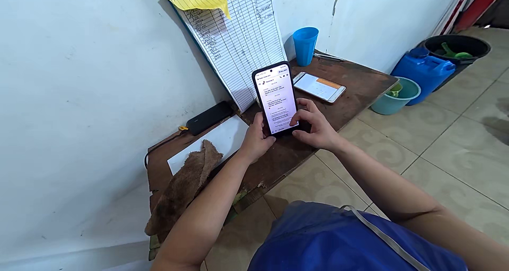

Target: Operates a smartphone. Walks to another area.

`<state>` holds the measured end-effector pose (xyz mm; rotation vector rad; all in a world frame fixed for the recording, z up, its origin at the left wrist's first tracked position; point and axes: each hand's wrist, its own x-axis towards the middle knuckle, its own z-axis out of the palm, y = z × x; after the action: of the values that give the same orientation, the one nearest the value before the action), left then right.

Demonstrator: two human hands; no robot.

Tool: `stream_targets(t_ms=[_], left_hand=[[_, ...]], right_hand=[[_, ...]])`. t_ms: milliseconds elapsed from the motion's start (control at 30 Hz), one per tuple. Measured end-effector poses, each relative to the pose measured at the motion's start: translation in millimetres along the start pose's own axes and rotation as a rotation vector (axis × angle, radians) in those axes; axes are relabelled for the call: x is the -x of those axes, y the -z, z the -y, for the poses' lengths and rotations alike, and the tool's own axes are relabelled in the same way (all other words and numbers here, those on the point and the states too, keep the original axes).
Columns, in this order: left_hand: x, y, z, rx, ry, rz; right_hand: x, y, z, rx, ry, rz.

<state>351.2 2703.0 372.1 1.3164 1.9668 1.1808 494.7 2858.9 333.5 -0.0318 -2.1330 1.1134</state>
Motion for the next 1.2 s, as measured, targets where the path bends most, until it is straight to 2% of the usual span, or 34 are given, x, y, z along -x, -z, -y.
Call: stream_targets(t_ms=[933, 1200], left_hand=[[0.4, 0.1, -3.2, -0.046, 0.017, 0.001], [1.0, -0.2, -3.9, -0.064, 0.005, -0.011]], right_hand=[[0.8, 0.4, 1.2, 0.002, -0.016, 0.003], [1.5, 0.2, -3.9, -0.042, 0.045, -0.026]])
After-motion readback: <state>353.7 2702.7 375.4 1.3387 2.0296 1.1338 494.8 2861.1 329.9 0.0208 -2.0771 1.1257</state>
